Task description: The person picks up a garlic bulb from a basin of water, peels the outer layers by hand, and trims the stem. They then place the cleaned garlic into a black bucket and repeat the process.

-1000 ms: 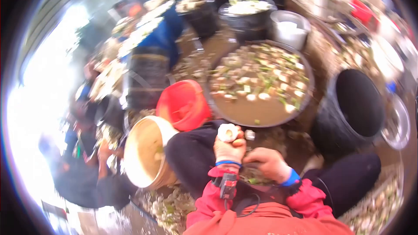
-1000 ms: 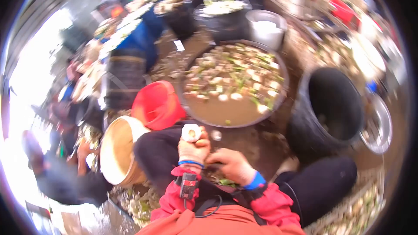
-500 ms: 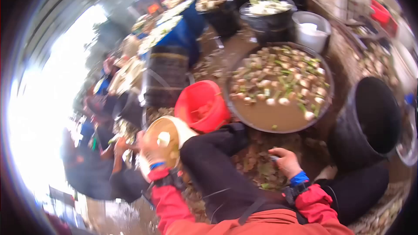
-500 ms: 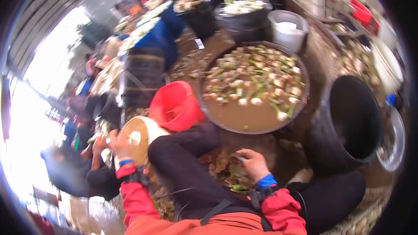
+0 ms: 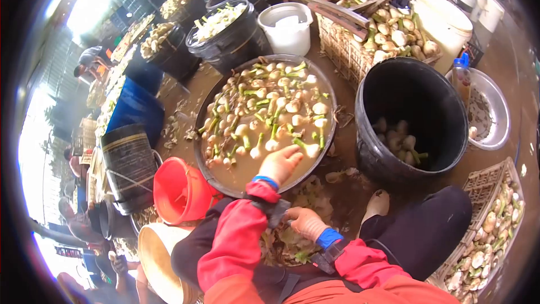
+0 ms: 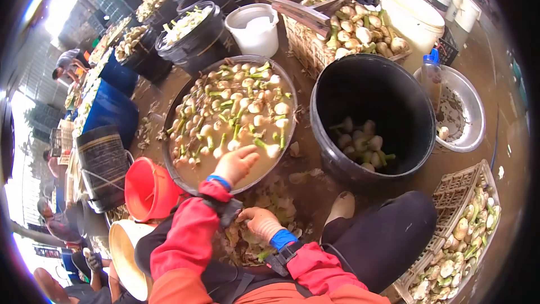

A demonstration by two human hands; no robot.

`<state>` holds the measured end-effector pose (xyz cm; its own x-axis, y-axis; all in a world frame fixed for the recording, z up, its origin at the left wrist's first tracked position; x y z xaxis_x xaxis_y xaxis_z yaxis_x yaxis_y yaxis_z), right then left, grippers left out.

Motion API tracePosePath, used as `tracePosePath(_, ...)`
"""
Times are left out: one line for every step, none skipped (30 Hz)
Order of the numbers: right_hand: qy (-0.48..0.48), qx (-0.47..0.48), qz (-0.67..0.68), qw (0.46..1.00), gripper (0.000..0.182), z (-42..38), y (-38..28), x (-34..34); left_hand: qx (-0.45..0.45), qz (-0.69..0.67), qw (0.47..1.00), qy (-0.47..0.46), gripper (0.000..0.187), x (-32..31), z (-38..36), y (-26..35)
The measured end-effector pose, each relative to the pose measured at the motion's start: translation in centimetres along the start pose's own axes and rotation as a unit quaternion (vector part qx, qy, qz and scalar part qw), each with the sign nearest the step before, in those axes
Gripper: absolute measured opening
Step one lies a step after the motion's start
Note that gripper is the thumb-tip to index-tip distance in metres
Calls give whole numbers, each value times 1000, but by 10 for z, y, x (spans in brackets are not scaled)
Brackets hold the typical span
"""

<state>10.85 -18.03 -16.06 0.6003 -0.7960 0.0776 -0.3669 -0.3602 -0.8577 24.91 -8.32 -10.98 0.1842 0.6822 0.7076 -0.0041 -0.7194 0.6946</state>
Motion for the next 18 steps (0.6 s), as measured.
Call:
tracePosePath(-6,-40,-7,999,38,-2,-4,5,41,12,999,-27,45,-19,13,2)
tracePosePath(-13,-80,-13,997,37,-4,-7,9,80,46,992,-82,52,-36,27,1)
tracePosePath(-5,-67,-43,997,25,6,4,6,92,33,991,-88,55,-59,42,-17)
tracePosePath(-4,-68,-41,997,25,19,23,2,105,21,990,-92,57,-78,54,-35)
tracePosePath(-14,11,-94,995,20,33,35,-8,128,-46,982,-132,61,-86,60,-36)
tracePosePath(-25,92,-145,985,16,43,46,-20,130,-44,982,-130,61,-93,64,-38)
tracePosePath(-32,13,64,997,17,50,70,-28,147,-148,968,-142,59,-104,66,-43)
tracePosePath(26,88,6,996,19,41,57,-17,166,-249,943,-144,57,-109,66,-49)
tracePosePath(74,170,-48,981,21,25,37,-3,151,-196,960,-135,54,-108,67,-54)
tracePosePath(10,10,-127,992,24,30,42,1,144,-140,972,-120,51,-103,64,-61)
tracePosePath(22,72,-238,968,21,59,95,-19,153,-118,977,-89,47,-68,44,-18)
tracePosePath(42,-65,6,997,20,29,58,11,118,-95,983,-103,46,-52,31,-1)
tracePosePath(88,122,-91,984,17,43,74,14,99,-116,984,-96,48,-46,20,0)
tracePosePath(103,49,23,993,17,49,81,21,11,-93,995,-44,62,-40,8,1)
tracePosePath(160,-2,183,970,17,36,55,33,63,-138,986,-65,72,-14,-18,20)
tracePosePath(191,28,241,951,14,18,16,44,106,-189,972,-88,84,5,-42,45)
tracePosePath(157,-14,390,907,14,31,29,44,66,-134,988,-48,91,11,-55,36)
tracePosePath(147,-5,444,884,21,38,32,45,24,-77,997,-12,99,13,-68,29)
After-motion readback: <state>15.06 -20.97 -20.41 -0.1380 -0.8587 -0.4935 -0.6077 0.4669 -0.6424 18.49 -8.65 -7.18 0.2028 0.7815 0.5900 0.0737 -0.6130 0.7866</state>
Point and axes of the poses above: each hand's wrist, its own z-axis towards the middle knuckle, its own x-axis out of the back of the hand, y = z × x, the point moved 5 cm from there along z, towards the middle knuckle, and after that the axes turned 6 degrees about -x, right-handed, at the moved point
